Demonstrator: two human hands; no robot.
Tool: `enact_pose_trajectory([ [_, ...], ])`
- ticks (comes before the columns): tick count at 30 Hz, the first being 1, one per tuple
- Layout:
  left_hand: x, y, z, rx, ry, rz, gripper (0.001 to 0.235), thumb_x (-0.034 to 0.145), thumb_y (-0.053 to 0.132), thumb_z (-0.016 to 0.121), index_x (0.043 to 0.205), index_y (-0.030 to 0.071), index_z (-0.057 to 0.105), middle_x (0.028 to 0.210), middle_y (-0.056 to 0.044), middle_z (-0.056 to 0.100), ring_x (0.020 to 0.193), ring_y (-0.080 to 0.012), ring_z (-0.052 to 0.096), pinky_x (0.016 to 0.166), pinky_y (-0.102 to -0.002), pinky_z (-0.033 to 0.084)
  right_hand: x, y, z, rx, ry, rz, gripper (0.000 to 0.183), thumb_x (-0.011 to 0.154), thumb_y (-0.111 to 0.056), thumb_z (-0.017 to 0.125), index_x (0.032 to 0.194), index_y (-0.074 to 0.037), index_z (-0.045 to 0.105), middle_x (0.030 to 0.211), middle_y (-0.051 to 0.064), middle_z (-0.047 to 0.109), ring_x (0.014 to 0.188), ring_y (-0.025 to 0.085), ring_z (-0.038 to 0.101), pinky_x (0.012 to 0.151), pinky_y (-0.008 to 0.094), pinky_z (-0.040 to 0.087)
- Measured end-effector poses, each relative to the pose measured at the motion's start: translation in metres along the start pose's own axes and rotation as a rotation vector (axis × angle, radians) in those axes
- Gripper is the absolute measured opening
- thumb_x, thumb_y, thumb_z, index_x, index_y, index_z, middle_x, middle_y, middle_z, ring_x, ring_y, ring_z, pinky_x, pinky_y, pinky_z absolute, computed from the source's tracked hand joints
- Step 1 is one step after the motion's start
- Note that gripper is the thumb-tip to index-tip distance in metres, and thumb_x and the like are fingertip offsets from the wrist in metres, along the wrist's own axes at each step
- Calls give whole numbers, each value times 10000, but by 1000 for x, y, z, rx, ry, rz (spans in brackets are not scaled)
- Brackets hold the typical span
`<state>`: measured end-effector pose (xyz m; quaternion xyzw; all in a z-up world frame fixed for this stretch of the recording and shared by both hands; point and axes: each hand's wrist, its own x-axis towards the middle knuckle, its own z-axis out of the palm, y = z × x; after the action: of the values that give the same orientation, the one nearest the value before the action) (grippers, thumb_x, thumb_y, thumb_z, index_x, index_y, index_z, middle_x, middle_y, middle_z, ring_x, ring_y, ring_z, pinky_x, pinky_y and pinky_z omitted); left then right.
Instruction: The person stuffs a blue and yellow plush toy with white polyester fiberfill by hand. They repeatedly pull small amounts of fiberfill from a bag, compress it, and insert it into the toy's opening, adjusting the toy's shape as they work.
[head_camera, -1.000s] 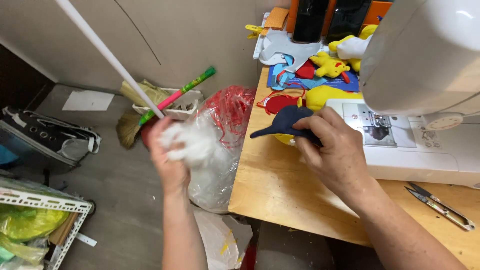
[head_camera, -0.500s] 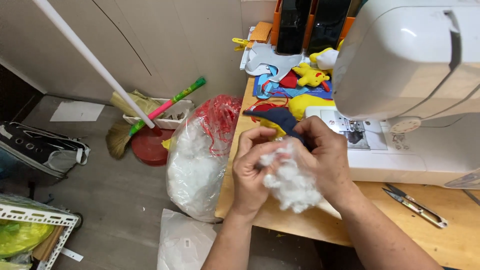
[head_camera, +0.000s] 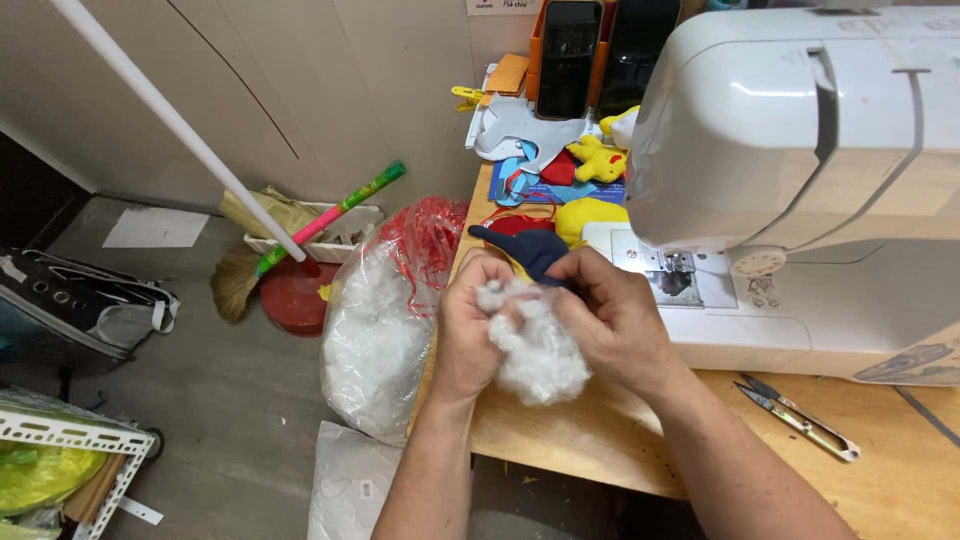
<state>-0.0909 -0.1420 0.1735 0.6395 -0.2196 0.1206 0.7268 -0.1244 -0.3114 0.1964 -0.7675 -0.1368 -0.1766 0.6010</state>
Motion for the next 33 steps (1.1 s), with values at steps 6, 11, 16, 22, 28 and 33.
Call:
enact_pose_trajectory([
  [6, 3, -9, 6, 713, 195, 521, 106, 878, 18, 676, 874, 82, 593, 801, -64, 572, 734, -269, 574, 686, -351, 475, -6, -13, 12, -322, -37, -46, 96, 924, -114, 668, 991, -48, 689, 642, 170, 698, 570, 317, 720, 535, 382, 582],
  [11, -3, 12, 22, 668, 283, 168, 149, 869, 16, 657, 972, 82, 571, 770, -107, 599, 693, -292, 623, 619, -407, 493, -6, -21, 12, -325, 52, -35, 120, 946, -129, 663, 1007, -26, 666, 649, 213, 688, 605, 360, 735, 554, 417, 588],
  [16, -2, 26, 17, -5, 232, -281, 194, 780, 29, 739, 911, 79, 606, 772, -74, 714, 736, -163, 645, 657, -291, 526, 0, -7, 7, -293, 113, -10, 155, 944, -188, 692, 1017, -57, 655, 677, 207, 696, 660, 342, 745, 576, 427, 579],
  [22, 6, 29, 8, -201, -54, -172, 174, 872, -41, 714, 1017, 25, 784, 1095, -97, 682, 1085, -205, 643, 980, -306, 539, 9, -15, -3, -50, 20, 253, 159, 918, -235, 700, 869, -120, 602, 725, -12, 640, 625, 88, 508, 526, 273, 406],
  [28, 18, 7, 13, -175, -82, -150, 496, 773, 315, 877, 1090, 9, 648, 1121, -56, 503, 983, -116, 486, 945, -248, 475, 6, 1, -22, 4, -123, 122, 192, 901, -236, 684, 977, -61, 669, 649, 150, 695, 602, 184, 623, 567, 387, 576],
  [33, 2, -6, 2, -38, -134, -96, 283, 861, 145, 821, 924, -8, 592, 962, -66, 431, 957, -163, 476, 906, -275, 475, 4, -1, -23, 23, -151, 25, 191, 928, -244, 699, 915, -55, 679, 632, 109, 688, 583, 156, 611, 555, 348, 558],
])
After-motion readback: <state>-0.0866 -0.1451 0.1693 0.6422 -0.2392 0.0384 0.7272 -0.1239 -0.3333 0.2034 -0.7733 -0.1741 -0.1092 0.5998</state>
